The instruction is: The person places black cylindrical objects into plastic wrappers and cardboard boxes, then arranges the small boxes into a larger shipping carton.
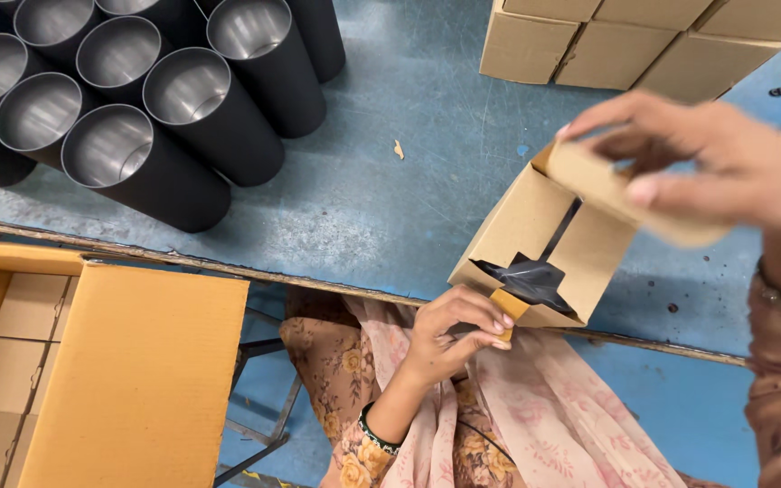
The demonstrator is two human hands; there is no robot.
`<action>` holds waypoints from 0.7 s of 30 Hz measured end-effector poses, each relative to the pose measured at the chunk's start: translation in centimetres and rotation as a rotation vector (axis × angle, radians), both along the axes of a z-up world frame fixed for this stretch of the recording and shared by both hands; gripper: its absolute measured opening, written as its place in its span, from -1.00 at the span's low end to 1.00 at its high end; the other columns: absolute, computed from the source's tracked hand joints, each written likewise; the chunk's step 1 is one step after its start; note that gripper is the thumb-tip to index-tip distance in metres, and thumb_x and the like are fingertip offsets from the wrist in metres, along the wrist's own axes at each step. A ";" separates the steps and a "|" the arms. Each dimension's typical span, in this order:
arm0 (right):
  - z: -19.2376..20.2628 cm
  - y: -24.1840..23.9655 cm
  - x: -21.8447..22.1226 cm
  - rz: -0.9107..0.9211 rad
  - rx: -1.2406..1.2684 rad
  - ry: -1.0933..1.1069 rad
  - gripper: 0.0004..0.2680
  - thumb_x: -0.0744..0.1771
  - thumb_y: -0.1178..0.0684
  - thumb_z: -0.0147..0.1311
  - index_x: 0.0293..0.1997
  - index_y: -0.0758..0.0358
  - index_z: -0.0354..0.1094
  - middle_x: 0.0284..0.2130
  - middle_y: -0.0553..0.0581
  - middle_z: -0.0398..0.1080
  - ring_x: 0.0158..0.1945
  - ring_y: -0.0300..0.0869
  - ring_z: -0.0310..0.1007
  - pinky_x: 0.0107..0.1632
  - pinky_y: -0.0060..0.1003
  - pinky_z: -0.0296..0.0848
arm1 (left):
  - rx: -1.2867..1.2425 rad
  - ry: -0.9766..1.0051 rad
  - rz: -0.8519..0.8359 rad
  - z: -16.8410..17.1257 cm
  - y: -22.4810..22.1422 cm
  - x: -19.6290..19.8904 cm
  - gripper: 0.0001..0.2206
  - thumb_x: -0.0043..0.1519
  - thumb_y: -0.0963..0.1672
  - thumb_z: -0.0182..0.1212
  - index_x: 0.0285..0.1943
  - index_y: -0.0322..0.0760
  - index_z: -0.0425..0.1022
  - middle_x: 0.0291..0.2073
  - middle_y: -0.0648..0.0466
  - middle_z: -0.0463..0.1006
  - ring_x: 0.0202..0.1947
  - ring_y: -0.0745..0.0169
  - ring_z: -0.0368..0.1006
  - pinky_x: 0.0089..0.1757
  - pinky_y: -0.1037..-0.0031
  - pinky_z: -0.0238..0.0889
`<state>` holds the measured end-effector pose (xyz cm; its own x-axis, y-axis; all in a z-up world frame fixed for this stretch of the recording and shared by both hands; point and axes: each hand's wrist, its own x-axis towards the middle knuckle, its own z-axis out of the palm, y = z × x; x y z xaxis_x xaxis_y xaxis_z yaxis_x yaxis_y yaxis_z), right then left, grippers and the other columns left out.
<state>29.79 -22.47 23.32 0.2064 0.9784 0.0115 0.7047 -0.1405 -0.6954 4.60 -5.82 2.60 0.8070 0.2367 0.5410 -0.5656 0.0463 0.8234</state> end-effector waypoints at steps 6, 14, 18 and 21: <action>-0.4 -1.6 7.2 0.001 0.185 0.145 -0.68 0.43 0.02 -0.18 0.38 0.20 0.17 0.37 0.22 0.28 0.29 -0.07 0.43 0.24 -0.17 0.39 | -0.018 -0.016 -0.011 -0.1 -0.2 0.1 -0.86 0.23 -0.28 0.35 -0.12 -0.25 0.52 -0.15 0.04 0.59 -0.09 0.22 0.59 -0.06 0.46 0.49; -11.2 -3.5 15.0 -0.228 0.156 0.115 -0.70 0.36 0.22 -0.07 0.24 0.30 0.39 0.17 0.16 0.43 0.27 -0.16 0.34 0.36 -0.19 0.23 | 0.001 -0.013 -0.002 0.0 0.1 -0.1 -0.86 0.23 -0.29 0.32 -0.12 -0.27 0.51 -0.16 0.03 0.60 -0.09 0.19 0.60 -0.03 0.43 0.47; -19.3 -2.7 11.0 -0.276 0.099 0.434 -0.65 0.33 0.08 -0.02 0.28 0.17 0.38 0.18 0.07 0.43 0.23 -0.18 0.36 0.32 -0.19 0.26 | -0.010 -0.013 -0.014 0.0 0.2 -0.2 -0.86 0.23 -0.30 0.31 -0.11 -0.28 0.51 -0.15 0.02 0.60 -0.09 0.18 0.60 -0.04 0.43 0.47; -21.8 -1.6 6.0 -0.145 0.066 0.342 -0.56 0.31 0.01 0.10 0.36 0.17 0.19 0.29 0.15 0.29 0.31 -0.10 0.25 0.29 -0.15 0.22 | 0.007 -0.010 -0.002 0.3 0.3 0.0 -0.84 0.21 -0.30 0.33 -0.11 -0.28 0.51 -0.15 0.01 0.61 -0.10 0.18 0.60 -0.04 0.43 0.47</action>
